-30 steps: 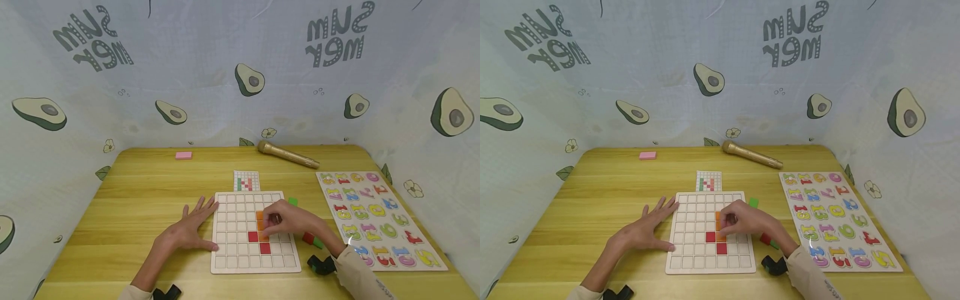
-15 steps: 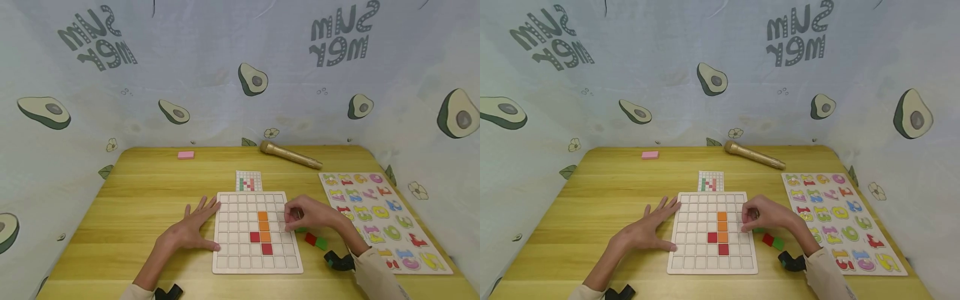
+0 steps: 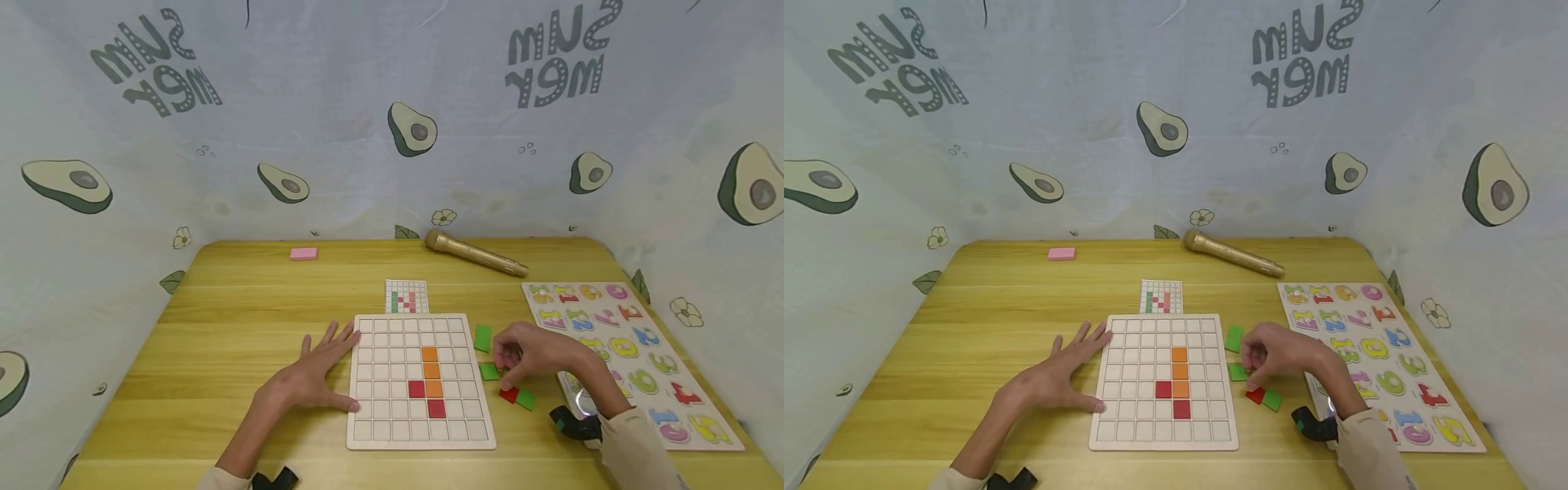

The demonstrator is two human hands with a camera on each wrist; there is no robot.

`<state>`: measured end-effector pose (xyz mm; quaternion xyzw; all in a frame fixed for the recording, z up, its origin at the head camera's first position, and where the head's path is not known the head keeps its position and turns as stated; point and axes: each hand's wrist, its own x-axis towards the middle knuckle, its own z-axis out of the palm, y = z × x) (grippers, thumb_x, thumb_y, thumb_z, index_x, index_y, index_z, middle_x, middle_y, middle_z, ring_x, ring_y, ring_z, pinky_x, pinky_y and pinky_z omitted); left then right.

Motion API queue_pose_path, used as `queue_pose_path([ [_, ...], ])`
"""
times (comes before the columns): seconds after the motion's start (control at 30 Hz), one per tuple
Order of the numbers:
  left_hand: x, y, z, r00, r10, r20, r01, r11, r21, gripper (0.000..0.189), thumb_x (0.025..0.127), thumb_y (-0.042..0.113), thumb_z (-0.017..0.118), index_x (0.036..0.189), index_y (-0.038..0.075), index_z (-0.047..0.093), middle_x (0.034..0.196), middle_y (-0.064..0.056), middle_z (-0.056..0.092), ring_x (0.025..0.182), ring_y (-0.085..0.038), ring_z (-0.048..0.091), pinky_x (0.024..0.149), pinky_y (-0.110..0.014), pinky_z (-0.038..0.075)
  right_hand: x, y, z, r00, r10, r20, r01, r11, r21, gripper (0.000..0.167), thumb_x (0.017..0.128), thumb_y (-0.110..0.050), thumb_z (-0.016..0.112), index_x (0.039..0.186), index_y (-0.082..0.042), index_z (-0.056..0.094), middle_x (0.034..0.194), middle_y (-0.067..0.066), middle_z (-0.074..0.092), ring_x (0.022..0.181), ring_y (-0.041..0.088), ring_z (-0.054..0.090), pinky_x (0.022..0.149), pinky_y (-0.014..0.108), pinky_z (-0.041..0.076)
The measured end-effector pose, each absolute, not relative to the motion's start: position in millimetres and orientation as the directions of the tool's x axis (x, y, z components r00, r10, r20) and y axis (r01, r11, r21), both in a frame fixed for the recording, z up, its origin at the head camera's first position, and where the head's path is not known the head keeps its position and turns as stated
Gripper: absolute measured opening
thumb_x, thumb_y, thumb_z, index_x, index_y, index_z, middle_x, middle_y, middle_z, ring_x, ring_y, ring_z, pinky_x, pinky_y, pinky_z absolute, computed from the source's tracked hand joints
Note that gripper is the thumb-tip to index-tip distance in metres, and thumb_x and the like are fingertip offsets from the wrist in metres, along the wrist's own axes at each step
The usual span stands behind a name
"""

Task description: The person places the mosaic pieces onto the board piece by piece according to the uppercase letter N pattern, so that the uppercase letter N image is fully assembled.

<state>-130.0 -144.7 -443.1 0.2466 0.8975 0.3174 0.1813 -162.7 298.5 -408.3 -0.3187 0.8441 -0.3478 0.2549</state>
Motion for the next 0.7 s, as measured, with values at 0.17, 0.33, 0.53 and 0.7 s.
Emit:
queue_pose_path([
  [0.17, -128.9, -145.3, -442.6, -0.814, 0.558, -0.163, 0.329, 0.674, 0.662, 0.121, 0.079, 0.041, 0.097, 0.172, 0.009, 0.027, 0.181, -0.009, 0.013, 0.167, -0.036, -0.005, 0.127, -0.071, -0.012, -163.5, 302.3, -409.4, -0.675, -0.693, -0.254, -0.325, 0.588, -0.741, 0.025, 0.081, -0.013, 0.095, 0.088, -0.007, 0.071, 0.074, -0.008, 0.059, 0.066, 0.004, 0.051, 0.058, 0.022, 0.045],
  [0.33, -128.8, -145.2, -442.5, -0.811, 0.562, -0.161, 0.331, 0.668, 0.667, 0.121, 0.080, 0.041, 0.097, 0.172, 0.009, 0.026, 0.181, -0.009, 0.012, 0.167, -0.037, -0.005, 0.127, -0.071, -0.012, -164.0, 303.9, -414.1, -0.699, -0.652, -0.292, -0.289, 0.632, -0.719, 0.029, 0.078, -0.011, 0.097, 0.088, -0.008, 0.070, 0.072, -0.008, 0.056, 0.063, 0.005, 0.050, 0.058, 0.022, 0.044],
  [0.53, -129.5, -145.0, -442.0, -0.808, 0.567, -0.160, 0.335, 0.665, 0.667, 0.121, 0.080, 0.042, 0.097, 0.172, 0.009, 0.026, 0.181, -0.009, 0.012, 0.167, -0.037, -0.005, 0.127, -0.072, -0.012, -165.9, 306.6, -416.5, -0.705, -0.657, -0.267, -0.306, 0.621, -0.721, 0.029, 0.077, -0.010, 0.097, 0.088, -0.007, 0.070, 0.071, -0.009, 0.055, 0.063, 0.004, 0.048, 0.057, 0.022, 0.043],
  [0.7, -129.4, -145.9, -442.6, -0.810, 0.564, -0.161, 0.333, 0.667, 0.666, 0.121, 0.080, 0.042, 0.097, 0.172, 0.009, 0.026, 0.181, -0.009, 0.012, 0.167, -0.037, -0.005, 0.127, -0.071, -0.012, -164.4, 302.1, -415.5, -0.707, -0.644, -0.291, -0.291, 0.641, -0.710, 0.031, 0.075, -0.010, 0.098, 0.087, -0.007, 0.070, 0.071, -0.009, 0.055, 0.063, 0.004, 0.048, 0.058, 0.021, 0.041],
])
